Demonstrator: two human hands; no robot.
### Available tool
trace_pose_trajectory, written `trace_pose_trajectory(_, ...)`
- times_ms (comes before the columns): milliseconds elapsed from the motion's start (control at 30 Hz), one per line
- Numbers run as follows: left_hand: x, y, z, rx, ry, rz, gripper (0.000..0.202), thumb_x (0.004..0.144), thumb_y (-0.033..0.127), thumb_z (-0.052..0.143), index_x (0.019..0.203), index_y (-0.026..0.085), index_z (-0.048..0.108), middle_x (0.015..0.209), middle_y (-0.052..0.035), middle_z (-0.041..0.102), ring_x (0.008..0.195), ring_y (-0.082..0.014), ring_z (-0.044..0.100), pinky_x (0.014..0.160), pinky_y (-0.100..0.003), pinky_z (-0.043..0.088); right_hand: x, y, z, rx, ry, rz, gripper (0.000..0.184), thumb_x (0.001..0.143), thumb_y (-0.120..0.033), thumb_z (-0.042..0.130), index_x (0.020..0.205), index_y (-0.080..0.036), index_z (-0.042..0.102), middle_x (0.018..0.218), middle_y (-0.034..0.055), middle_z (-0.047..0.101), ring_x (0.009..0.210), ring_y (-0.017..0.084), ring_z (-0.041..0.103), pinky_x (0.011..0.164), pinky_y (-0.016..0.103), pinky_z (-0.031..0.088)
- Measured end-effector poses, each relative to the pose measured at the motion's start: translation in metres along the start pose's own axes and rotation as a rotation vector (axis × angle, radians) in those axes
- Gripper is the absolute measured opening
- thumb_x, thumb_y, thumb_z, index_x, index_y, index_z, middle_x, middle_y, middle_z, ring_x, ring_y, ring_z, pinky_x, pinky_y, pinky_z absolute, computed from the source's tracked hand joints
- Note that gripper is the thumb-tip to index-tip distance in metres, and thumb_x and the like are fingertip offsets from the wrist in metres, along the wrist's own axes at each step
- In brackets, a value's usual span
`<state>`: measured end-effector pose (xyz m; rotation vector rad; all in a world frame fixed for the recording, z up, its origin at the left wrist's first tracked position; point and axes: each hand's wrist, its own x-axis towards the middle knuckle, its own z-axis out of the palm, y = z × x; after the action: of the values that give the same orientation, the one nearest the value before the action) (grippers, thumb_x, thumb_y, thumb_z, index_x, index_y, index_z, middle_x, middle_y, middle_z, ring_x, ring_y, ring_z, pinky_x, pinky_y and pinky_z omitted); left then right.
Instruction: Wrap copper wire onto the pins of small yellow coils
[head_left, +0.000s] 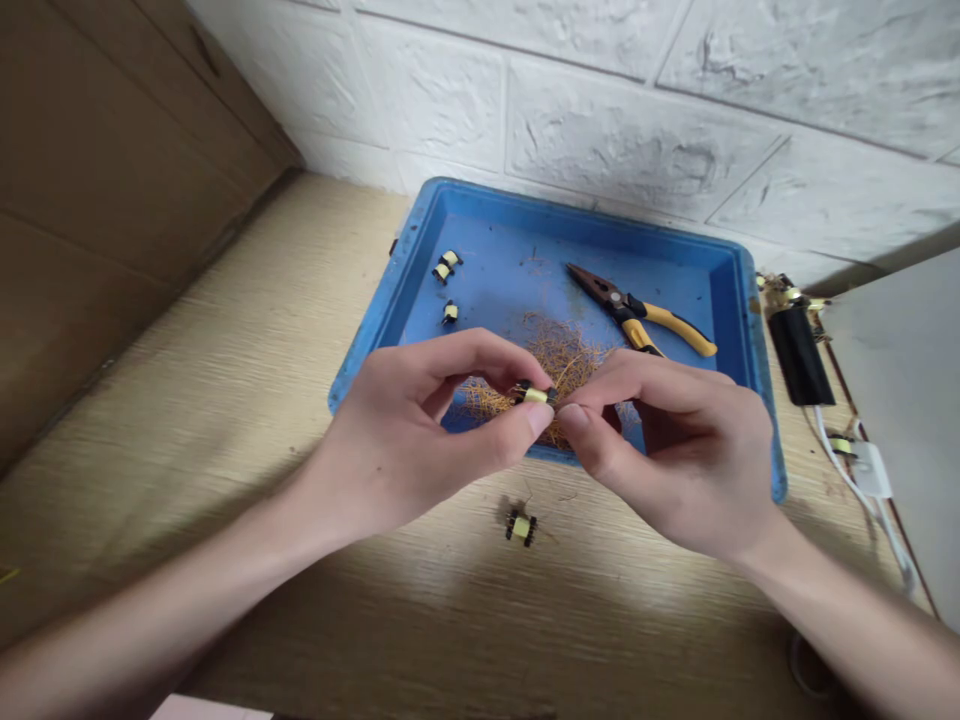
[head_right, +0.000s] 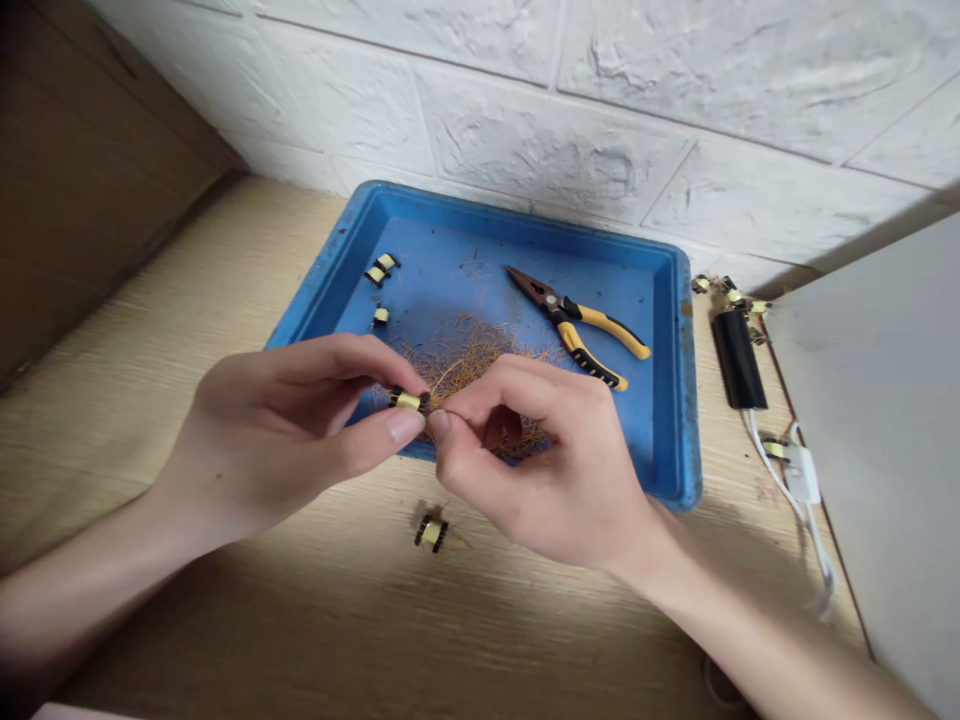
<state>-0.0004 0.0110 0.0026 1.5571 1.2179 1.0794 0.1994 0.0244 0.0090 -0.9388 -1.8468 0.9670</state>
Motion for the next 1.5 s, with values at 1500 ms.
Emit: trace_pose_trajectory(1500,0.004,0.009,-0.014,0.119,-0.116,-0.115,0.012,0.089,0.033,0.076,0.091,0.034,0.087,0.07,0.0052,0.073,0.058,-0.0116,0.053,0.048,-0.025,0.035,0.0,0.006,-0.002,0.021,-0.114,0.056,0.023,0.091,-0.008,0.065,0.077,-0.023,0.056,0.07,-0.003,0.058,0.063,0.011,0.05,0.055,0.028,0.038)
